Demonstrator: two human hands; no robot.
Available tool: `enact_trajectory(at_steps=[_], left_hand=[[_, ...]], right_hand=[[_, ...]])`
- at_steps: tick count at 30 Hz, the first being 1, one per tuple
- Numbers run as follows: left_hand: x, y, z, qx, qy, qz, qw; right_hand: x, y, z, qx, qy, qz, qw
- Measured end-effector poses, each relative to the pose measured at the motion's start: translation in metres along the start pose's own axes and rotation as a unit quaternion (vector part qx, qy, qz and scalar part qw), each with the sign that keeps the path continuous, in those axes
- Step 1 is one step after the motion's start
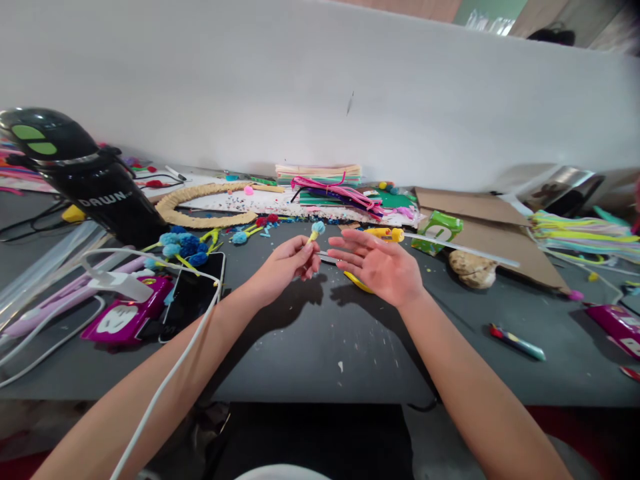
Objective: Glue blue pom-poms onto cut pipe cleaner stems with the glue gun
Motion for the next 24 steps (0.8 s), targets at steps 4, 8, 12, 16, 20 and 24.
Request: enact_trajectory(at_steps=[4, 8, 12, 16, 20, 24], left_hand=[[-0.001, -0.002, -0.003, -0.043, 0.002, 0.007, 0.999], [-0.004, -0.008, 0.0, -0.068, -0.025, 0.007, 0.997], [-0.007, -0.013, 0.011, -0.021, -0.102, -0.011, 0.994], [-0.008, -0.011, 0.015, 0.025, -0.136, -0.004, 0.99], [-0.007, -0.007, 0.011, 0.036, -0.123, 0.02, 0.992], [-0.006, -0.002, 0.009, 0.01, -0.125, 0.042, 0.991]], right_hand=[[-0.003, 0.001, -0.01, 0.003, 0.035, -0.009, 0.999], [-0.003, 0.0, -0.015, -0.028, 0.044, -0.024, 0.998], [-0.003, -0.002, -0.019, -0.046, 0.054, -0.031, 0.997], [-0.003, -0.004, -0.022, -0.044, 0.07, -0.033, 0.996], [-0.004, -0.005, -0.025, -0.022, 0.102, -0.027, 0.994], [-0.004, -0.008, -0.024, -0.026, 0.096, -0.031, 0.995]])
Point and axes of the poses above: each hand's wrist, its own x-axis towards the middle knuckle, its own z-axis out of the back of the hand, y = z × x, the point moved 6 cm from there along x, towards the middle knuckle, and after that the axes turned 6 degrees about x, right-handed, at the moved point
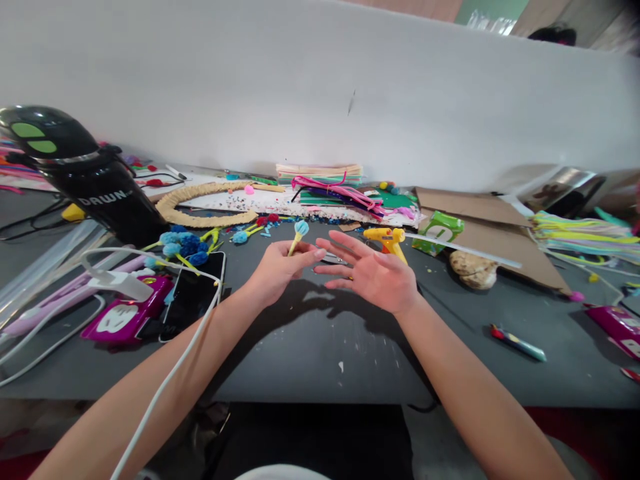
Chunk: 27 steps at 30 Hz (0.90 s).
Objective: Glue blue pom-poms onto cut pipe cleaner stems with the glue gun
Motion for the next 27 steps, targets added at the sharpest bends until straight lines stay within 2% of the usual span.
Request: enact_trajectory(at_steps=[6, 17, 21, 27], left_hand=[[-0.0001, 0.0042, -0.0059, 0.01, 0.044, 0.023, 0.999], [-0.0025, 0.0035, -0.0084, 0.036, 0.055, 0.033, 0.997], [-0.0024, 0.0011, -0.0091, 0.04, 0.065, 0.022, 0.997], [-0.0011, -0.0036, -0.004, 0.033, 0.051, 0.01, 0.998]], right_hand=[[0.0007, -0.004, -0.0014, 0.05, 0.018, -0.003, 0.999], [0.0007, -0.0091, -0.0043, 0.053, 0.046, -0.018, 0.997], [0.0006, -0.0094, -0.0029, 0.039, 0.039, -0.02, 0.998], [0.0007, -0.0074, -0.0014, 0.034, 0.038, -0.014, 0.999]])
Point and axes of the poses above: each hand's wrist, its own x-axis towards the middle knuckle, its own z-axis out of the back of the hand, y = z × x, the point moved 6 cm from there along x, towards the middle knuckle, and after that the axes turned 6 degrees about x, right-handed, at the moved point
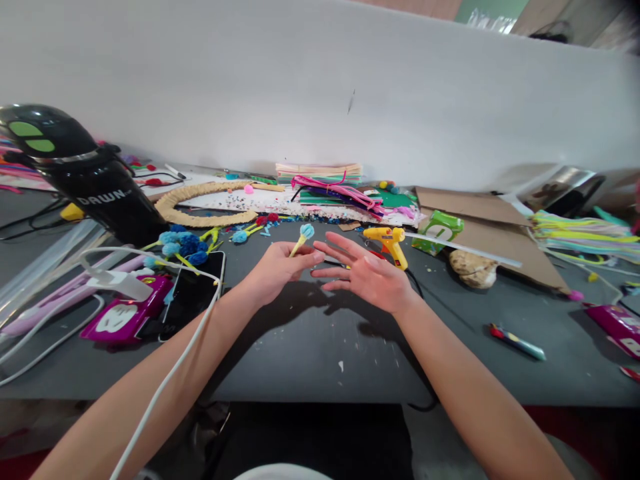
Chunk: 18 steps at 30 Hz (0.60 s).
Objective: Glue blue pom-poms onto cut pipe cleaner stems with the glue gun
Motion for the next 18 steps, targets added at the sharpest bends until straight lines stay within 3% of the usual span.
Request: enact_trajectory(at_steps=[14, 18], left_hand=[[0.008, 0.003, 0.02, -0.005, -0.071, -0.041, 0.997], [0.009, 0.004, 0.021, -0.006, -0.067, -0.053, 0.996]], right_hand=[[-0.001, -0.001, 0.006, 0.005, 0.0, -0.002, 1.0], [-0.001, 0.0, 0.01, -0.004, -0.017, 0.001, 1.0]])
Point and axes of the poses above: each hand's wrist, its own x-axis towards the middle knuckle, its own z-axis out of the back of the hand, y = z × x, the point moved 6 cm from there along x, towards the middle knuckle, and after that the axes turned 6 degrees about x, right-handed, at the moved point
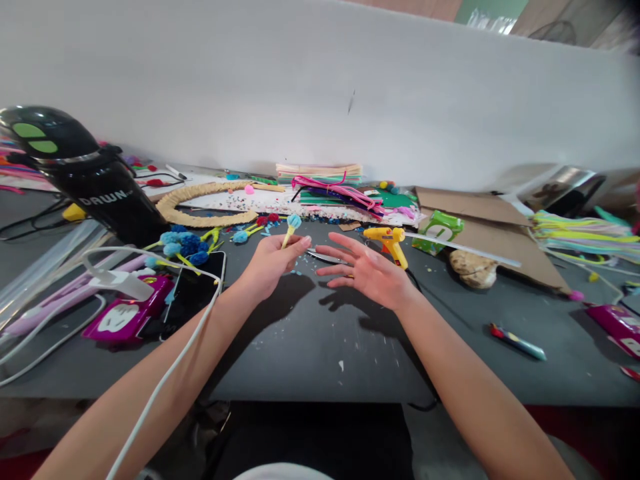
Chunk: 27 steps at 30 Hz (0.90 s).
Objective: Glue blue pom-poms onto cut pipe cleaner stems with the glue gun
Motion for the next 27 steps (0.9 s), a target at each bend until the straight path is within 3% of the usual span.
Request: enact_trajectory(at_steps=[18, 27], left_hand=[[-0.001, 0.0, -0.002, 0.011, -0.002, -0.001, 1.0], [-0.003, 0.001, -0.008, 0.029, 0.013, 0.011, 0.999]], right_hand=[[0.0, 0.004, 0.013, -0.052, -0.058, 0.02, 0.997], [0.001, 0.003, 0.011, -0.046, -0.046, 0.02, 0.998]])
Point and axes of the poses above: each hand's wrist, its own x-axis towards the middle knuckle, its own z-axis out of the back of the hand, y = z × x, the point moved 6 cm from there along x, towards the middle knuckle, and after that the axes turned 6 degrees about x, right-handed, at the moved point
